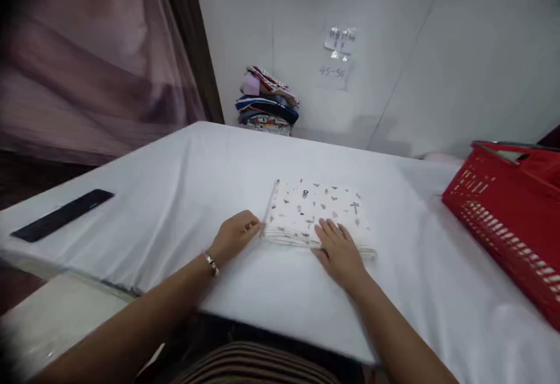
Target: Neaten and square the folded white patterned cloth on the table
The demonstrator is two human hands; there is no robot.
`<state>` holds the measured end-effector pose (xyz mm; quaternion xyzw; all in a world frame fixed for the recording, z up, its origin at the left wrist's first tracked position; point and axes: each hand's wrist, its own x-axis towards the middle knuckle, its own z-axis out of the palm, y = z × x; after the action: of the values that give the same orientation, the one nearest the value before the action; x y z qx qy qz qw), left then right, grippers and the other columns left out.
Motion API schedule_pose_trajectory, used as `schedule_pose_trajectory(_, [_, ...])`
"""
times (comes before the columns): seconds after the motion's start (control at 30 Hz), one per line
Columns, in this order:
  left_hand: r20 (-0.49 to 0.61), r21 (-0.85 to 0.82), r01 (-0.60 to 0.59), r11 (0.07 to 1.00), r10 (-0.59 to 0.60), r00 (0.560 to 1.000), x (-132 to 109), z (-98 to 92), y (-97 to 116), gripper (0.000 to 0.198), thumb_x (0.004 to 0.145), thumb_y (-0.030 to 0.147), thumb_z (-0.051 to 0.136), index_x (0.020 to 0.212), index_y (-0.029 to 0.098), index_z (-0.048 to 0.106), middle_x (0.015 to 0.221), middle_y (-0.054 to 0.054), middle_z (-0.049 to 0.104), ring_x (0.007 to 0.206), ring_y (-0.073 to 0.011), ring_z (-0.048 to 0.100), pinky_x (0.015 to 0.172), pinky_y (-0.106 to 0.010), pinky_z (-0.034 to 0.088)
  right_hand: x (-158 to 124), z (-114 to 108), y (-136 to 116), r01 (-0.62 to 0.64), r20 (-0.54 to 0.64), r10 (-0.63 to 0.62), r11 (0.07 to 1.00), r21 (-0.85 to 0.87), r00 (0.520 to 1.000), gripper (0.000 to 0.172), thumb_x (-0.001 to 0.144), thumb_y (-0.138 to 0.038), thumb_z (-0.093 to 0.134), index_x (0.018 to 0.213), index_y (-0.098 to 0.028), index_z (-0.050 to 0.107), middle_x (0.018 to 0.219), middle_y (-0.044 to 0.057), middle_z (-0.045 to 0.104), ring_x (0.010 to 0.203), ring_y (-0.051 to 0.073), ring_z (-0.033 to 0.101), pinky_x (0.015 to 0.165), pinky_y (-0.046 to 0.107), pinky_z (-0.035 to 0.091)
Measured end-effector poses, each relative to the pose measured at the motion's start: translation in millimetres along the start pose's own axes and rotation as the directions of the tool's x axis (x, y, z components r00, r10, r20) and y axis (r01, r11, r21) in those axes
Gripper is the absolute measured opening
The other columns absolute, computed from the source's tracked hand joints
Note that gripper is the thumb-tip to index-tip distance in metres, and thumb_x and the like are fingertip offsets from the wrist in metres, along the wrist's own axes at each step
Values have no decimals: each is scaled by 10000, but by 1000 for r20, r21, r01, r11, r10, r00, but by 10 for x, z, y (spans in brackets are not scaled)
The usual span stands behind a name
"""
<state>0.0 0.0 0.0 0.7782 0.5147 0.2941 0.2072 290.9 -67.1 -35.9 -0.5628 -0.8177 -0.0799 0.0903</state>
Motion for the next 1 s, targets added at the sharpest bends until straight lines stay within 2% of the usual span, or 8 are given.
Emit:
schedule_pose_trajectory(0.13, [75,-77,212,974,-206,976,9,19,25,454,823,546,401,567,191,519,536,34,468,537,-117,430,531,-240,292,-41,-8,13,22,-28,-21,1000,14,999,500,915,-375,376,1392,-233,333,1457,81,325,1349,246,270,1072,468,268])
schedule_pose_trajectory(0.27, [221,-15,262,965,-252,942,71,42,144,544,790,643,363,513,192,489,467,28,422,486,-128,410,502,-256,265,-50,-22,11,42,-47,-42,999,13,998,471,918,-390,377,1377,-280,359,1460,80,320,1347,257,271,1062,474,276])
schedule_pose_trajectory(0.37, [242,26,305,952,-302,922,137,79,224,508,742,647,430,512,194,464,491,17,459,506,-139,442,499,-259,276,-46,-31,3,43,-45,-43,999,14,998,462,918,-395,381,1368,-292,373,1457,80,326,1343,261,280,1060,476,276])
schedule_pose_trajectory(0.57, [249,-15,359,933,-344,905,249,115,231,272,700,439,548,598,190,509,556,21,536,546,-119,490,500,-225,313,-40,-32,-29,39,-31,-38,999,33,999,450,924,-390,362,1364,-297,382,1461,76,318,1348,263,267,1065,485,262])
schedule_pose_trajectory(0.77, [255,101,329,939,-344,904,223,75,167,294,708,426,543,548,180,523,530,-8,546,555,-148,525,510,-249,318,-42,-28,-52,45,-7,-45,997,63,999,438,931,-389,346,1363,-325,377,1467,53,309,1351,251,263,1076,474,249])
schedule_pose_trajectory(0.87, [212,155,309,938,-337,917,202,47,221,275,722,441,546,676,173,586,698,-44,626,666,-183,581,576,-266,375,-42,-33,-53,41,-2,-41,998,58,999,440,930,-387,349,1364,-324,376,1467,60,308,1353,251,257,1078,477,246])
schedule_pose_trajectory(0.93, [82,202,226,953,-247,966,222,58,323,277,746,401,546,894,174,602,948,-74,637,852,-207,593,701,-287,422,-39,-30,-48,43,1,-43,997,60,999,441,927,-386,356,1364,-330,375,1464,56,313,1352,255,260,1075,485,251])
schedule_pose_trajectory(1.0, [-34,248,31,968,-23,999,289,115,452,365,788,364,526,1103,182,538,1180,-93,561,1078,-213,523,884,-310,401,-30,-16,-40,49,2,-50,997,65,999,443,926,-386,357,1365,-333,373,1463,53,317,1349,258,266,1071,495,257])
